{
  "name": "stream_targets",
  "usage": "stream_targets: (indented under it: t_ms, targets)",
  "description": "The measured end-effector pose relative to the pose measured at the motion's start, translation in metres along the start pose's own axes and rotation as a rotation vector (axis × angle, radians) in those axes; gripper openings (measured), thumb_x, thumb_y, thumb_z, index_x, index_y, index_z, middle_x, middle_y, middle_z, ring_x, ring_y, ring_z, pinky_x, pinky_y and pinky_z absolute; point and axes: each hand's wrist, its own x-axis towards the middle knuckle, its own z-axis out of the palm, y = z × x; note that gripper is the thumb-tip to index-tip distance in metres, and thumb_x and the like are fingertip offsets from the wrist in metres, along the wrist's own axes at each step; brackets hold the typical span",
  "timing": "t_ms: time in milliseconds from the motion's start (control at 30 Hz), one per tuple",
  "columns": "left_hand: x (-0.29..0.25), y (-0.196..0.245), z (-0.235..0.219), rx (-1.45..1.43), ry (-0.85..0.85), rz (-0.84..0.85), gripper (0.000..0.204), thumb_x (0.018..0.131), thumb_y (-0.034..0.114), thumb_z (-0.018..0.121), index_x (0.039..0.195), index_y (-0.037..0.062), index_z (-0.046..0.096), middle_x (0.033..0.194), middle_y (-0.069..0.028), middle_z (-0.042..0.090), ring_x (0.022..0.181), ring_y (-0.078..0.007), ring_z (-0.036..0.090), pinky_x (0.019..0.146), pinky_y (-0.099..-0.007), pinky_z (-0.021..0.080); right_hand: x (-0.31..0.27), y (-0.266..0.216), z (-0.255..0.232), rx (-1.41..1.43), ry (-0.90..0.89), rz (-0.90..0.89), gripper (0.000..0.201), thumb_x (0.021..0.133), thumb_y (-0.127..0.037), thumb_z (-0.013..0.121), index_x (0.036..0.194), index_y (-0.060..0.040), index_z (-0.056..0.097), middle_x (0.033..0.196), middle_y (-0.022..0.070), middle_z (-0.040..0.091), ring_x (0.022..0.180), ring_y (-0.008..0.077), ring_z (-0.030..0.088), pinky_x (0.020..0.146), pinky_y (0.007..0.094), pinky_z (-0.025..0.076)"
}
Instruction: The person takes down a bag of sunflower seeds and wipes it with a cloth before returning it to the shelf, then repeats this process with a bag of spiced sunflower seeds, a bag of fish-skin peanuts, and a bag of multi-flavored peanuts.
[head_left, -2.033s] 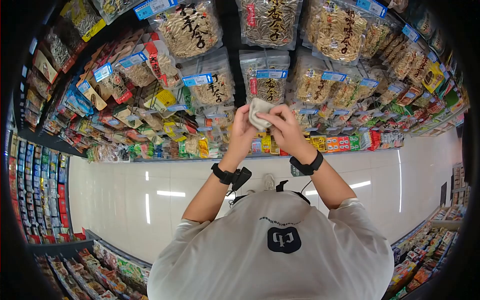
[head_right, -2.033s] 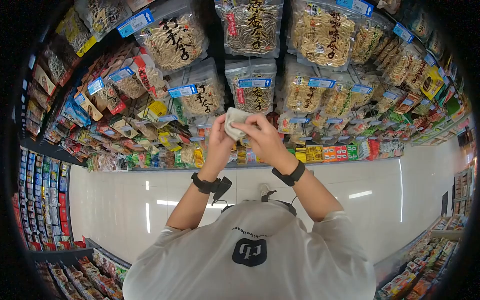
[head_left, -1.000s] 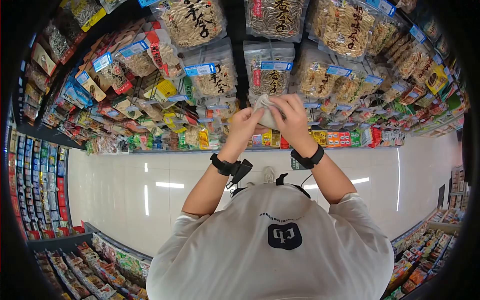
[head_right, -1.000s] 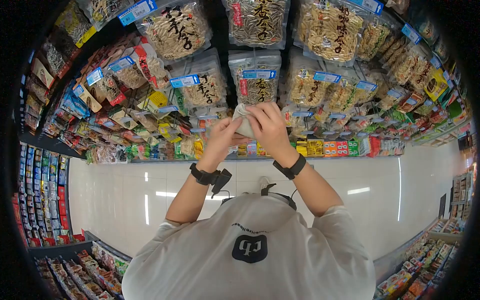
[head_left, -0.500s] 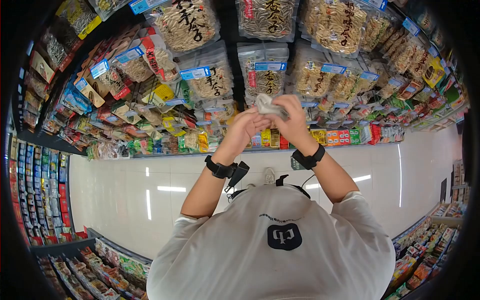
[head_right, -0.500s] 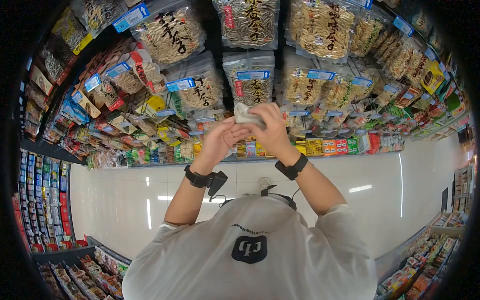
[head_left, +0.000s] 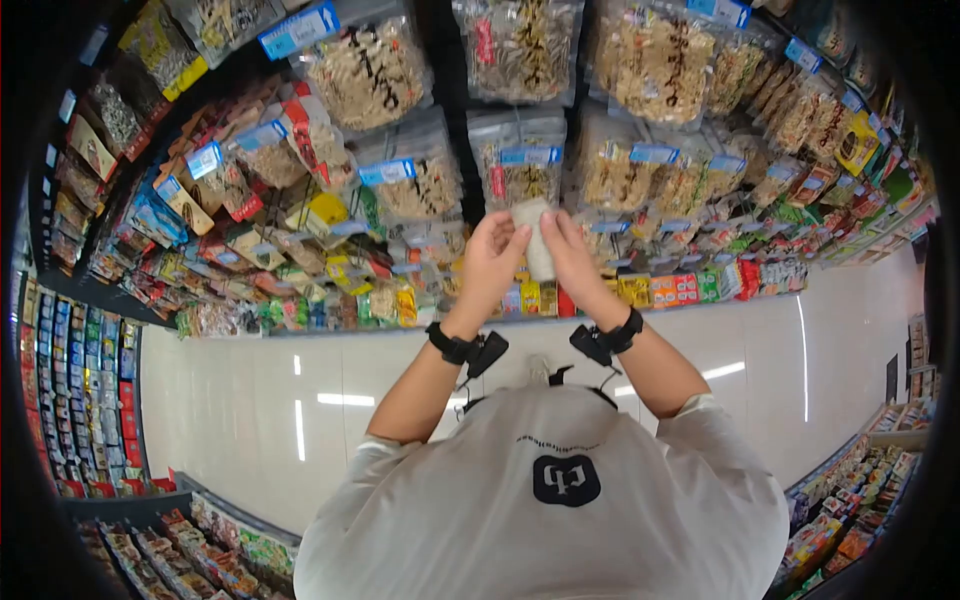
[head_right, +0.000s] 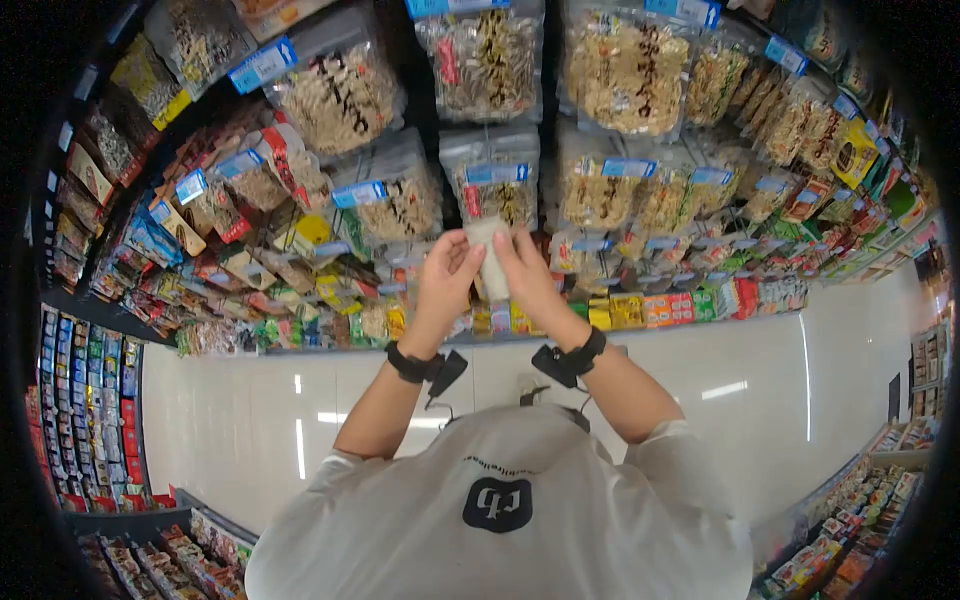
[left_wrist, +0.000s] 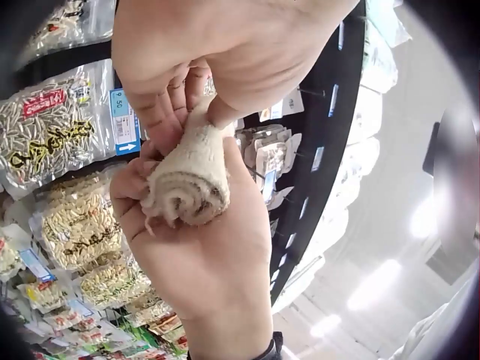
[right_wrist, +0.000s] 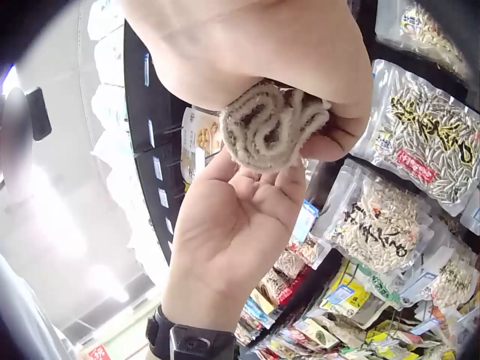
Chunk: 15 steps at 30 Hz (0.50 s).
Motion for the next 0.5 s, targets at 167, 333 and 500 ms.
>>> stream_targets:
  t_ms: [167, 333, 500]
  targets:
    - [0.003, 0.014, 0.003, -0.029, -0.055, 0.042, 0.029, 0.100, 0.008, 0.054, 0.127, -0.0022, 0.050, 0.120, -0.0075, 0.061, 0.112, -0.0144, 0.057, 0.099, -0.0300, 0.045, -0.005, -0.030, 0.001, -0.296, 0.047, -0.301, 0.037, 0.100, -0.029, 0.054, 0.122, 0.0010, 0.055, 0.105, 0.0206, 0.066, 0.096, 0.0318, 0.066, 0.084, 0.0382, 0.050]
    - [0.018, 0.011, 0.004, -0.127, -0.061, 0.053, 0.026, 0.101, 0.007, 0.052, 0.126, 0.0008, 0.049, 0.121, -0.0072, 0.057, 0.112, -0.0143, 0.055, 0.096, -0.0289, 0.045, -0.004, -0.058, 0.000, -0.483, 0.174, -0.619, 0.026, 0.089, -0.015, 0.068, 0.108, 0.0018, 0.063, 0.092, 0.0141, 0.059, 0.087, 0.0298, 0.059, 0.078, 0.0365, 0.047]
    - [0.015, 0.033, 0.012, -0.346, -0.154, -0.078, 0.034, 0.104, 0.016, 0.046, 0.134, 0.0006, 0.044, 0.128, -0.0099, 0.056, 0.110, -0.0169, 0.058, 0.092, -0.0366, 0.051, 0.003, -0.060, -0.013, -0.834, 0.325, -0.800, 0.023, 0.076, -0.008, 0.077, 0.096, -0.0008, 0.068, 0.080, 0.0092, 0.052, 0.075, 0.0274, 0.053, 0.066, 0.0384, 0.042]
